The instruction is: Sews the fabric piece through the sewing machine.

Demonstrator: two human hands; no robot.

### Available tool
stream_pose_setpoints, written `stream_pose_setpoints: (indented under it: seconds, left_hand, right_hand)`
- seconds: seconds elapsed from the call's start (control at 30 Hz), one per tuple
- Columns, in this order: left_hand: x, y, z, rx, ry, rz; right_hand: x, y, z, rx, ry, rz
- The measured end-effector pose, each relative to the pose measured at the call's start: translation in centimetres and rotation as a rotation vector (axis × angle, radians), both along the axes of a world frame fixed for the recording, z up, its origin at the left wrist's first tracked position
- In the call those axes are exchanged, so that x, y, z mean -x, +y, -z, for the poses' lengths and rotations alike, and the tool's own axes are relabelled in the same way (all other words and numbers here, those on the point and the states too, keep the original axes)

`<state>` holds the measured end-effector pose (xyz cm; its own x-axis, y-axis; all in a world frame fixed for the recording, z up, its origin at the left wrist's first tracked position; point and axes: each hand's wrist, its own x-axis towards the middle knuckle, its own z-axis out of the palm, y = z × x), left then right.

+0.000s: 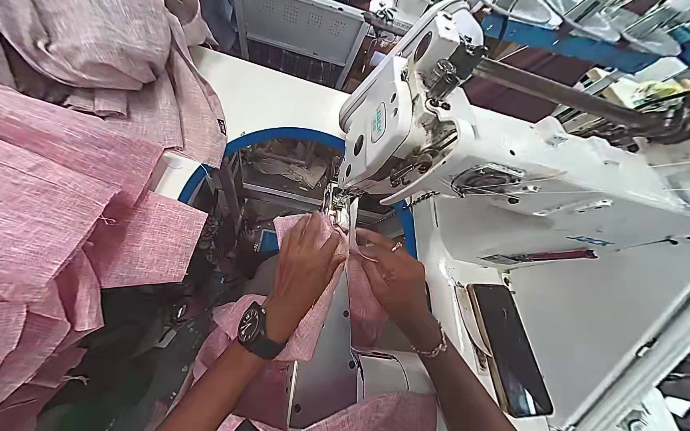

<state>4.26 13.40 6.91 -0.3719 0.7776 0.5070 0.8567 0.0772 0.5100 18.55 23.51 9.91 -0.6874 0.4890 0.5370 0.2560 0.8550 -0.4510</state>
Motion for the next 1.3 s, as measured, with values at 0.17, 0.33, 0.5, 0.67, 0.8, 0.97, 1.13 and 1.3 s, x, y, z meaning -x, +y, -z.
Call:
stream_pose_setpoints:
  seconds: [0.17,0.33,0.5,0.67,0.8,0.97,1.13,1.3]
  left_hand:
    - [-0.4,-0.7,-0.1,0.023,-0.108,0.049]
    - [0.3,-0.5,-1.9,0.308,-0.243,0.072]
    - [0.3,-0.1,-1.5,0.2,-0.261,0.033]
    - [0.4,-0.7,-0.6,0.086,-0.019,0.061]
    - [0.1,-0.3,-0.2,0.07,0.1,0.066]
    - [0.3,1.0,0.5,-0.107,0.085,0.012]
    - [-0.1,0.4,0.6,-0.154,-0.162,0.089]
    - [-0.1,0.2,0.0,-0.136,-0.218,0.144]
  right_hand:
    - [-0.2,0.3,0.1,0.083,-0.124,-0.114]
    - [-0.3,0.4,-0.4,-0.013,-0.24,-0.115]
    - [-0.6,0.4,-0.8,-0.085,-0.274,-0.121]
    - [-0.6,0.2,-1.1,-0.113,-0.3,-0.127]
    - [-0.3,-0.1,-1.4,-0.117,-0.311,-0.115]
    - [0.5,-0.3,-1.5,-0.133,-0.294,-0.08]
    - [2.5,-0.8,-0.4,0.433,-0.108,-0.085]
    - [3.4,-2.5,-0.5,0.195,-0.073,0.085]
